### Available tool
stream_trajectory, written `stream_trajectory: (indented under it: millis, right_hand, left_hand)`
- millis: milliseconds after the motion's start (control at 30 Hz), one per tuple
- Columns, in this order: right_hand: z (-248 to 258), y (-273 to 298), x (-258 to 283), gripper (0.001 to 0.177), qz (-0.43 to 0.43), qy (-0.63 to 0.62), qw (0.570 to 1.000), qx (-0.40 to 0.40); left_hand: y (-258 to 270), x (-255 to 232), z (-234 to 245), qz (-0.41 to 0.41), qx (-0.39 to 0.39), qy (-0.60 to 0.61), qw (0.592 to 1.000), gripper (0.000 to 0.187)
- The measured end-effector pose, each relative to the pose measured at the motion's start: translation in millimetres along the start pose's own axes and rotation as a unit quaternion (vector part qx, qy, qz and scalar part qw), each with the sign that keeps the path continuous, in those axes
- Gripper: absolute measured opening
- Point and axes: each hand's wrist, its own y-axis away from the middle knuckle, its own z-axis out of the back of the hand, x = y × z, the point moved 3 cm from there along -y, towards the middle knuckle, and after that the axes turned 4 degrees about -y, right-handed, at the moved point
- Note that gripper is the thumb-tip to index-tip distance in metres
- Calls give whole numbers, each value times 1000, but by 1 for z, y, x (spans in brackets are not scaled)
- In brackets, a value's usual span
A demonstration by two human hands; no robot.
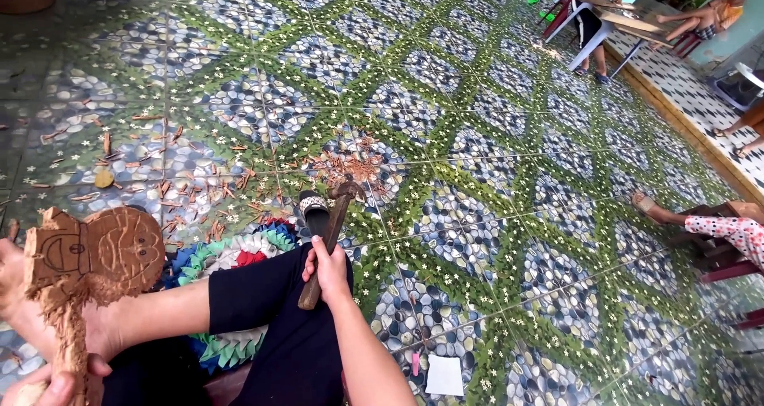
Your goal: Carving a decorative wooden object using a hammer and chisel while sitting on a stool.
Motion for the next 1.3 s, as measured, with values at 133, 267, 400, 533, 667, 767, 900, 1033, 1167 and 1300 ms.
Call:
stream_trajectory:
  millis: [133,267,400,533,667,767,900,1033,1167,1300]
  right_hand:
    - [2,-2,-4,41,-1,-15,1000,-8]
    - [4,2,0,40,1,-20,1000,-1]
    - [19,-11,-20,42,10,-22,1000,-14]
    - [25,-32,-29,40,35,-37,999,-2]
    - [26,-34,-28,26,12,-58,998,0]
    - [22,-27,-18,24,16,-46,999,-1]
    - [22,-23,-14,22,6,-37,999,-9]
    - [22,-21,-12,21,12,-35,999,-3]
    - [23,-23,-13,20,6,-38,999,3]
    - [22,-19,-9,21,5,-38,999,-2]
  left_hand:
    - [17,-45,-35,-1,-78,-47,996,62]
    - [17,-39,-30,-4,-80,-46,996,59]
    - [10,-64,-42,-37,-17,-34,999,56]
    - [31,-154,-101,-129,-48,-60,989,50]
    - [43,-186,-113,-137,-76,-37,987,44]
    - [38,-199,-121,-155,-51,9,987,44]
    - [34,-196,-126,-129,-40,18,991,45]
    - [32,-193,-128,-112,-31,24,993,45]
    - [34,-198,-130,-118,-19,16,993,45]
    - [35,-200,-128,-128,-21,19,991,45]
